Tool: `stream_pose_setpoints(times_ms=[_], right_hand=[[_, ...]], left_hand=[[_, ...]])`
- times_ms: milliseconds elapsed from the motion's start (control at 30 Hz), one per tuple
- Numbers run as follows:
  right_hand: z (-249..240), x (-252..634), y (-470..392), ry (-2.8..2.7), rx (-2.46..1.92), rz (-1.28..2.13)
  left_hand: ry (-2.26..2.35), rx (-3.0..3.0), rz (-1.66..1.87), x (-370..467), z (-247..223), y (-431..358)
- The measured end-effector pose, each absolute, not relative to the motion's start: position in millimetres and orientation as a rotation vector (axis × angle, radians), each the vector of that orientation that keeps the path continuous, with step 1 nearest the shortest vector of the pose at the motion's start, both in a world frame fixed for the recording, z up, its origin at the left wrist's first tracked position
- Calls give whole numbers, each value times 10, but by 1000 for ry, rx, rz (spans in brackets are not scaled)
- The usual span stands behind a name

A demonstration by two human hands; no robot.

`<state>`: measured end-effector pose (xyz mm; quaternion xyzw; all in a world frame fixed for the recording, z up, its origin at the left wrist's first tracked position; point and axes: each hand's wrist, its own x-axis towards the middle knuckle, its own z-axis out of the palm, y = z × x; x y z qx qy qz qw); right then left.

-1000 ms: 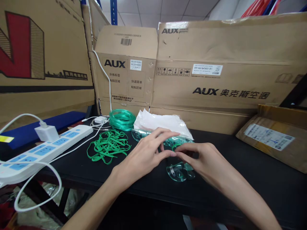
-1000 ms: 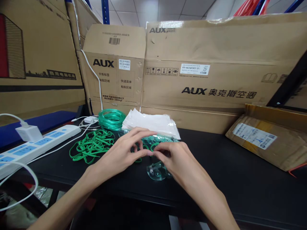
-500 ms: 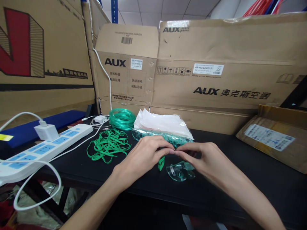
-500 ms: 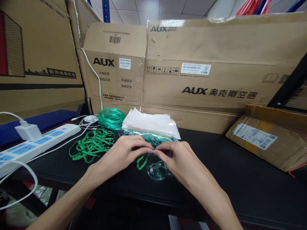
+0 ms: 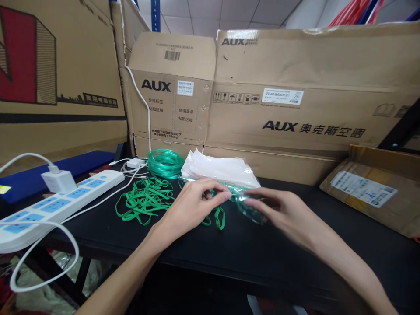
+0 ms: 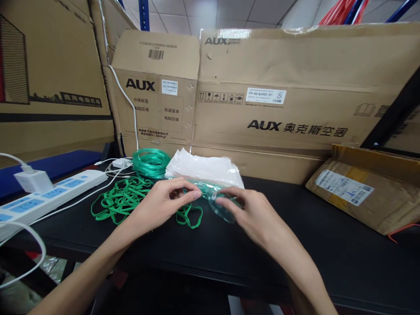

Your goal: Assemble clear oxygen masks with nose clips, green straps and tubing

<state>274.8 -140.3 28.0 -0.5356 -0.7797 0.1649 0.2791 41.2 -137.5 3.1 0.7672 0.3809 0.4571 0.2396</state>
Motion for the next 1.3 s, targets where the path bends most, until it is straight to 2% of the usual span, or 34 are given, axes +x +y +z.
stream_pose_setpoints(times_ms=[133,367,1300], right_hand=[[369,2702,-1424,-1821,-1316,582],[360,2665,-1460,-1777,-1187,689],[376,2571,-1492,-1695,-1141,720]], left_hand=[[1023,2079,1233,417,42,-1391],[1007,2092,1189,453,59,-1427],[973,2012,1193,441,58,-1422]])
